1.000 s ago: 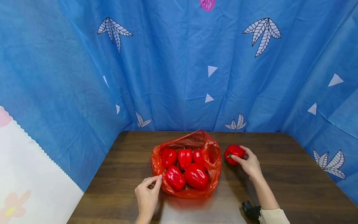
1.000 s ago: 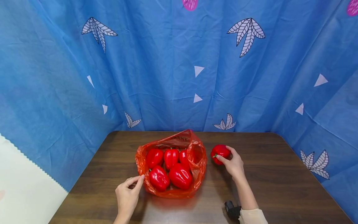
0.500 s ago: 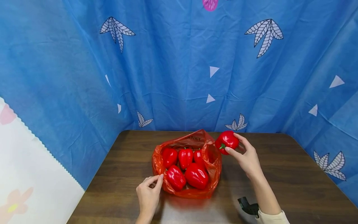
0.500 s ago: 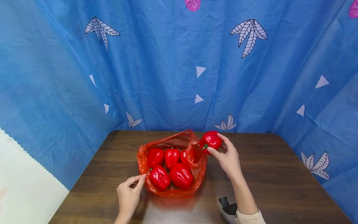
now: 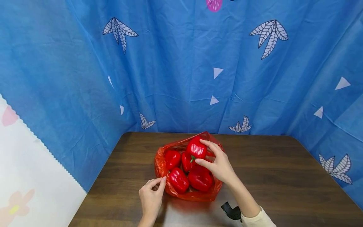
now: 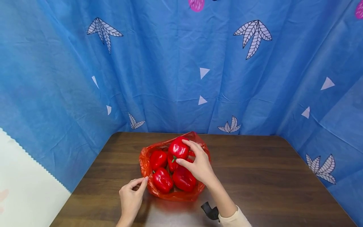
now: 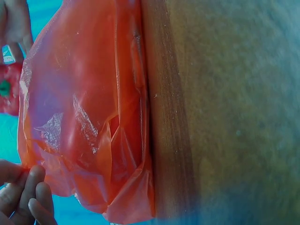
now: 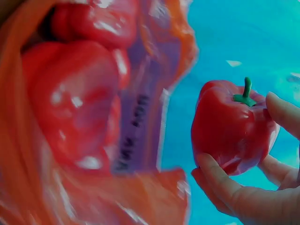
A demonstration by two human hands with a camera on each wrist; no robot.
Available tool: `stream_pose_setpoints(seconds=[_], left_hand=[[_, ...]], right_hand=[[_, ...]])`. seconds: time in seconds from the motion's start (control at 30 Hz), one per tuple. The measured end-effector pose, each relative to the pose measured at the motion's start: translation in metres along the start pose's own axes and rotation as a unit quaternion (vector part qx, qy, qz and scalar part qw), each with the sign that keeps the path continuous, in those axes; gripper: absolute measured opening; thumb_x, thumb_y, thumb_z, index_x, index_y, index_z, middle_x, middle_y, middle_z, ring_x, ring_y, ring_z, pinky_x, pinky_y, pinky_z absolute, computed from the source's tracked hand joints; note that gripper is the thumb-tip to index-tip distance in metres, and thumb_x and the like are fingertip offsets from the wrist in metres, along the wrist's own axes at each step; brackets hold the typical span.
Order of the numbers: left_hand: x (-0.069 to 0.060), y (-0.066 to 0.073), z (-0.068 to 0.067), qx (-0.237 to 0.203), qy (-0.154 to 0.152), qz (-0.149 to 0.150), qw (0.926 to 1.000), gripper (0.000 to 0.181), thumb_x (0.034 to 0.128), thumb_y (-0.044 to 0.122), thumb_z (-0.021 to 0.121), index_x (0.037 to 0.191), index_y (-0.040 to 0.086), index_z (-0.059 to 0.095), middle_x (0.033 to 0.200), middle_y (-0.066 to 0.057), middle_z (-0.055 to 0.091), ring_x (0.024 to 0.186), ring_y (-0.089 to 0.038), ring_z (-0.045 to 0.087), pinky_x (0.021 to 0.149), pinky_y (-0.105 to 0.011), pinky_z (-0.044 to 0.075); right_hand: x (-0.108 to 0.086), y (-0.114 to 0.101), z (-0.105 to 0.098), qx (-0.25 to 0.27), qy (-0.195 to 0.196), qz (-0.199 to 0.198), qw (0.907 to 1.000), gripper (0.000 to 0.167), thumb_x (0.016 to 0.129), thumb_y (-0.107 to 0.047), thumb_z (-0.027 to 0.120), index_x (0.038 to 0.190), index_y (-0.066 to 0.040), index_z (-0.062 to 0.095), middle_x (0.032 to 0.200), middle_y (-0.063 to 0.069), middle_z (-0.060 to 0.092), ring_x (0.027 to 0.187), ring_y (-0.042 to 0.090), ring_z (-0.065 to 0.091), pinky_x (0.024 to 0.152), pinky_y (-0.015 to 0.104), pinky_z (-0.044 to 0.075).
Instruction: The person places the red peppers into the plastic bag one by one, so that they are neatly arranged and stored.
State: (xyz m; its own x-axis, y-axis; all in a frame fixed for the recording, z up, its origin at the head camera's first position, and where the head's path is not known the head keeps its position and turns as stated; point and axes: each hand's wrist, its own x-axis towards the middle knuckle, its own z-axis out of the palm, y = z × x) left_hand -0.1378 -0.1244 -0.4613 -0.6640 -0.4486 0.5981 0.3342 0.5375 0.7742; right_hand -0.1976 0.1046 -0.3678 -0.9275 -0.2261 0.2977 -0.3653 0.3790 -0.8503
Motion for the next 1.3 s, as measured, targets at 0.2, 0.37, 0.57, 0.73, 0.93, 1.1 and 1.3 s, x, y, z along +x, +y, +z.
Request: stream_pose_setpoints(seconds=[0.2, 0.37, 0.57, 0.73, 0.93, 1.1, 1.3], left_hand=[[-0.001, 0.0, 0.0, -0.004, -0.001, -0.003, 1.0, 0.01, 0.0736, 0.002, 0.081, 0.068, 0.008, 0.077, 0.058, 0.003, 0.064, 0.051, 0.005, 0.045, 0.047, -0.012, 0.038], [0.0, 0.002, 0.0, -0.006, 0.001, 0.004, 1.0, 0.011, 0.0735, 0.001, 0.081, 0.067, 0.008, 0.076, 0.057, 0.003, 0.064, 0.051, 0.005, 0.044, 0.047, -0.011, 0.038], [0.0, 0.003, 0.0, -0.01, 0.005, 0.009, 0.9999, 0.011, 0.0732, 0.0, 0.081, 0.067, 0.008, 0.076, 0.057, 0.003, 0.063, 0.051, 0.005, 0.043, 0.046, -0.011, 0.037], [0.0, 0.003, -0.001, -0.014, 0.007, 0.008, 0.9998, 0.01, 0.073, 0.0, 0.081, 0.068, 0.007, 0.076, 0.056, 0.003, 0.063, 0.051, 0.004, 0.044, 0.046, -0.012, 0.038], [0.0, 0.002, 0.0, -0.01, 0.005, -0.003, 0.9999, 0.009, 0.073, -0.001, 0.081, 0.068, 0.006, 0.077, 0.058, 0.002, 0.064, 0.051, 0.004, 0.045, 0.047, -0.012, 0.039], [0.001, 0.001, 0.001, -0.026, 0.011, -0.004, 0.9996, 0.01, 0.0729, -0.003, 0.081, 0.069, 0.004, 0.076, 0.061, 0.002, 0.067, 0.052, 0.002, 0.046, 0.047, -0.013, 0.04], [0.002, 0.001, 0.001, -0.054, 0.032, 0.017, 0.9979, 0.011, 0.0732, -0.006, 0.08, 0.069, 0.004, 0.075, 0.062, 0.0, 0.068, 0.054, 0.001, 0.049, 0.048, -0.012, 0.041]], right_hand=[[0.009, 0.012, 0.026, -0.034, -0.024, 0.018, 0.999, 0.067, 0.08, -0.022, 0.081, 0.14, -0.023, 0.051, 0.14, 0.007, 0.054, 0.12, 0.03, 0.057, 0.091, 0.045, 0.055], [0.012, 0.018, 0.039, -0.06, -0.036, 0.022, 0.9974, 0.065, 0.081, -0.022, 0.08, 0.139, -0.023, 0.052, 0.138, 0.007, 0.055, 0.119, 0.031, 0.057, 0.091, 0.049, 0.054], [0.012, 0.024, 0.046, -0.075, -0.053, 0.02, 0.9956, 0.064, 0.082, -0.023, 0.079, 0.14, -0.021, 0.051, 0.138, 0.008, 0.056, 0.122, 0.031, 0.055, 0.093, 0.052, 0.052], [0.012, 0.027, 0.049, -0.078, -0.058, 0.02, 0.9951, 0.067, 0.084, -0.024, 0.077, 0.144, -0.019, 0.047, 0.14, 0.011, 0.054, 0.124, 0.033, 0.053, 0.095, 0.053, 0.05], [0.008, 0.031, 0.049, -0.095, -0.065, 0.024, 0.9931, 0.074, 0.086, -0.026, 0.074, 0.15, -0.017, 0.038, 0.15, 0.013, 0.044, 0.134, 0.038, 0.044, 0.097, 0.057, 0.048], [-0.002, 0.026, 0.044, -0.126, -0.052, 0.031, 0.9903, 0.076, 0.085, -0.028, 0.075, 0.15, -0.018, 0.039, 0.155, 0.018, 0.035, 0.14, 0.043, 0.034, 0.099, 0.065, 0.042], [-0.022, 0.016, 0.031, -0.171, -0.031, 0.006, 0.9848, 0.072, 0.083, -0.03, 0.077, 0.146, -0.018, 0.045, 0.155, 0.015, 0.034, 0.136, 0.041, 0.041, 0.095, 0.063, 0.046]])
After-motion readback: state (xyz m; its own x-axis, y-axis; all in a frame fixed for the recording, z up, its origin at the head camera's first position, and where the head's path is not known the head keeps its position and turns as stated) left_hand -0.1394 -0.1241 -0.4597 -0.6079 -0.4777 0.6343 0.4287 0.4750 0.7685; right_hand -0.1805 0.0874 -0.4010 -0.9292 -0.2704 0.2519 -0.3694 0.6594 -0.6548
